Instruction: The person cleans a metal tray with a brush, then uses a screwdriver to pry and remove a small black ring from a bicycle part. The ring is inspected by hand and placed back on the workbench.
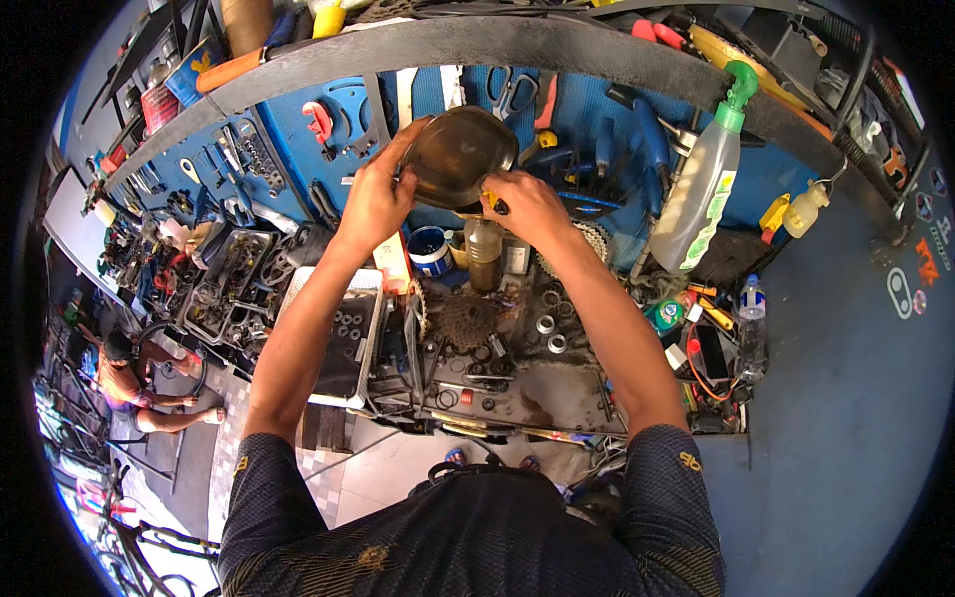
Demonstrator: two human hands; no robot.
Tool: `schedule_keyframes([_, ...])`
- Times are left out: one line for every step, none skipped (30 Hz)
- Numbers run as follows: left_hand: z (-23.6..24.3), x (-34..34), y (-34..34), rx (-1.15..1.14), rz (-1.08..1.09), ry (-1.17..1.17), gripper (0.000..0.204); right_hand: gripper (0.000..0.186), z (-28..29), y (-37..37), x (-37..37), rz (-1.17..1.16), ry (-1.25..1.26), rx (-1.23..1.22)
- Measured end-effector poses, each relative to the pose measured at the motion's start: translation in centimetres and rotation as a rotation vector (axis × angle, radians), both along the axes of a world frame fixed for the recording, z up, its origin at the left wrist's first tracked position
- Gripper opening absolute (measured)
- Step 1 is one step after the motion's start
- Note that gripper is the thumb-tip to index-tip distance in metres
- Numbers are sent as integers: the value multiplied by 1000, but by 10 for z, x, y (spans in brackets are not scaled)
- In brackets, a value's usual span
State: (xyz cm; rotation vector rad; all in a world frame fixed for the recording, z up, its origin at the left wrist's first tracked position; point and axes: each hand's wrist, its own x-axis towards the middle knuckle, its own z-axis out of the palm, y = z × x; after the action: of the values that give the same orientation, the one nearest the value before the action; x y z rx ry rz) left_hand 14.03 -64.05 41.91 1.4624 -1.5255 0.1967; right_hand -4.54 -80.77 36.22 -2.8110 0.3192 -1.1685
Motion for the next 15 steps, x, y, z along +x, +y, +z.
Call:
schedule_keyframes([0,0,0,-32,12,-55,68,28,3,1,-1,-17,11,-32])
schedule_keyframes([1,1,0,-10,19,-53,68,29,7,2,-1,-50,47,-50])
schedule_keyframes([1,1,-1,-5,28,-64,69,28,12,2,-3,-14,-18,-15])
schedule_keyframes([1,1,-1,-17,29,-84,69,28,18,1,-5,6,-55,36])
schedule_keyframes([1,2,-1,-16,32,-80,69,27,23,0,-8,26,-91,90])
schedule_keyframes([1,3,-1,-30,24,-86,69,20,27,-2,-9,67,-196,47])
schedule_keyframes([1,3,-1,-45,23,-102,69,21,30,-4,-11,31,-234,30])
schedule_keyframes([1,4,-1,-36,10,-82,69,20,31,-5,-10,-37,-219,47])
schedule_keyframes([1,5,-2,-32,4,-71,69,20,31,-7,-9,-52,-238,29])
schedule_keyframes([2,6,-2,-40,1,-74,69,20,28,-8,-7,-93,-215,54])
schedule_keyframes([2,6,-2,-26,-10,-56,70,20,24,-8,-4,-106,-210,63])
schedule_keyframes([2,7,-1,-21,-20,-51,70,21,21,-7,-1,-133,-196,96])
schedule_keyframes([2,7,-1,-19,-26,-52,70,21,17,-6,3,-156,-198,125])
schedule_keyframes([1,6,0,-23,-34,-56,70,21,13,-3,6,-192,-189,178])
schedule_keyframes([-1,5,0,-31,-36,-63,70,21,11,-1,9,-266,-149,264])
